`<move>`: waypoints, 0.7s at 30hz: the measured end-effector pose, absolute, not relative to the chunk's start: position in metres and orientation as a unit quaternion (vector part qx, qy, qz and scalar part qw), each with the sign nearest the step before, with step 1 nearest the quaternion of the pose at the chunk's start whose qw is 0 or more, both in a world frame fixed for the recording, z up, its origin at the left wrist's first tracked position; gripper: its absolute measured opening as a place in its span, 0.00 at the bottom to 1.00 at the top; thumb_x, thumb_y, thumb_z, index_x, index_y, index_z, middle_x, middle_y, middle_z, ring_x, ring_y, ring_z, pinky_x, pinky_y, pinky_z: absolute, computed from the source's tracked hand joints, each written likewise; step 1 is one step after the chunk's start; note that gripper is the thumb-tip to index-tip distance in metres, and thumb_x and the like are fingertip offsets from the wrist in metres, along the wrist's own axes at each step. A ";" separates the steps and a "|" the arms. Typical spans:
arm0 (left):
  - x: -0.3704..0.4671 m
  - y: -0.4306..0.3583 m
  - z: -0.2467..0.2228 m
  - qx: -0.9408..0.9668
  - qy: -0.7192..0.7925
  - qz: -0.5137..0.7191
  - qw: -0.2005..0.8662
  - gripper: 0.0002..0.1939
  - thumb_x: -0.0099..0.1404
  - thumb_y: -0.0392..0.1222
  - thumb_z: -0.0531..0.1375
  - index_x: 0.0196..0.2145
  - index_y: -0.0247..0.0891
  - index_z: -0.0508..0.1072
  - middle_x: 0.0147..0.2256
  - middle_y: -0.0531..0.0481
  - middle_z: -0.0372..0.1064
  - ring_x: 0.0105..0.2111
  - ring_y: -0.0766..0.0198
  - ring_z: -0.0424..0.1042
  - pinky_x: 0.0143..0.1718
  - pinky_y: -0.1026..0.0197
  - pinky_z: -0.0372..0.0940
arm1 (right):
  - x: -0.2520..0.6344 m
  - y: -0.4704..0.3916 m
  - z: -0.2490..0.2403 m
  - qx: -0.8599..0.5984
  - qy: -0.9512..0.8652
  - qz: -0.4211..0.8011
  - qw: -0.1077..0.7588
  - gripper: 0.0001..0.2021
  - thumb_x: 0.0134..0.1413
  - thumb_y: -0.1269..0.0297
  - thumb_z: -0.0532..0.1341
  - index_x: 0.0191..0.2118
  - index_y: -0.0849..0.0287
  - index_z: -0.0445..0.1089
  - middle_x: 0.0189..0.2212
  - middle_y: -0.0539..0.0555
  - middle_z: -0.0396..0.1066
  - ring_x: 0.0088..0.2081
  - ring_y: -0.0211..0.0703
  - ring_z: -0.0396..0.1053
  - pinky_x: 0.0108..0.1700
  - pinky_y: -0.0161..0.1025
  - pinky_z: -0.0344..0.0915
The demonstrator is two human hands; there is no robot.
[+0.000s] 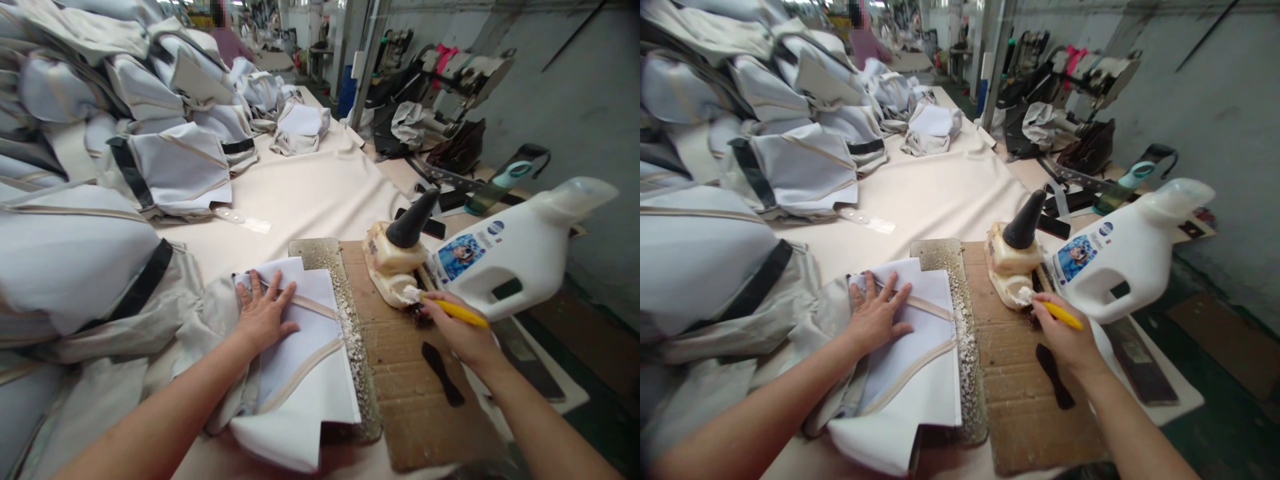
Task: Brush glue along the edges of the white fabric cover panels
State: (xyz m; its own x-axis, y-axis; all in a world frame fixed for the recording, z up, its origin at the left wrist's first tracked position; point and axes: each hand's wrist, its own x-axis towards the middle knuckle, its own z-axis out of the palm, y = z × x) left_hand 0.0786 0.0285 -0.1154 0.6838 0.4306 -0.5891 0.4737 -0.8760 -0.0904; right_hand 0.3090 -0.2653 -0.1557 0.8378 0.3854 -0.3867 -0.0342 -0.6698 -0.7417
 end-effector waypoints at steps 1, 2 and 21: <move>0.079 0.029 -0.115 0.917 0.247 -0.312 0.037 0.46 0.50 0.68 0.60 0.63 0.55 0.50 0.67 0.51 0.30 0.60 0.24 0.17 0.52 0.24 0.23 | 0.305 -0.270 -0.153 -0.861 -0.126 0.299 0.391 0.15 0.46 0.53 0.61 0.36 0.58 0.73 0.32 0.54 0.75 0.37 0.48 0.71 0.42 0.41 0.65; 0.078 0.029 -0.116 0.917 0.247 -0.312 0.041 0.46 0.50 0.68 0.60 0.63 0.55 0.50 0.67 0.51 0.30 0.60 0.25 0.17 0.52 0.24 0.22 | 0.302 -0.275 -0.152 -0.849 -0.142 0.330 0.388 0.15 0.45 0.54 0.61 0.37 0.57 0.73 0.36 0.53 0.75 0.39 0.48 0.71 0.44 0.40 0.65; 0.104 0.053 -0.121 0.932 0.227 -0.269 0.085 0.32 0.62 0.63 0.51 0.61 0.55 0.54 0.65 0.46 0.39 0.64 0.41 0.32 0.53 0.25 0.22 | 0.303 -0.247 -0.138 -0.887 -0.065 0.291 0.352 0.16 0.45 0.48 0.59 0.29 0.57 0.71 0.24 0.55 0.72 0.30 0.49 0.70 0.35 0.44 0.66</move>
State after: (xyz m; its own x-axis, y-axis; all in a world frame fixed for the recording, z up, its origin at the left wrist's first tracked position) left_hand 0.1042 0.0534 -0.1209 0.7522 0.3785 -0.5394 0.4694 -0.8823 0.0354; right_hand 0.3029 -0.2466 -0.1379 0.8222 0.3201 -0.4706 -0.0900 -0.7432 -0.6630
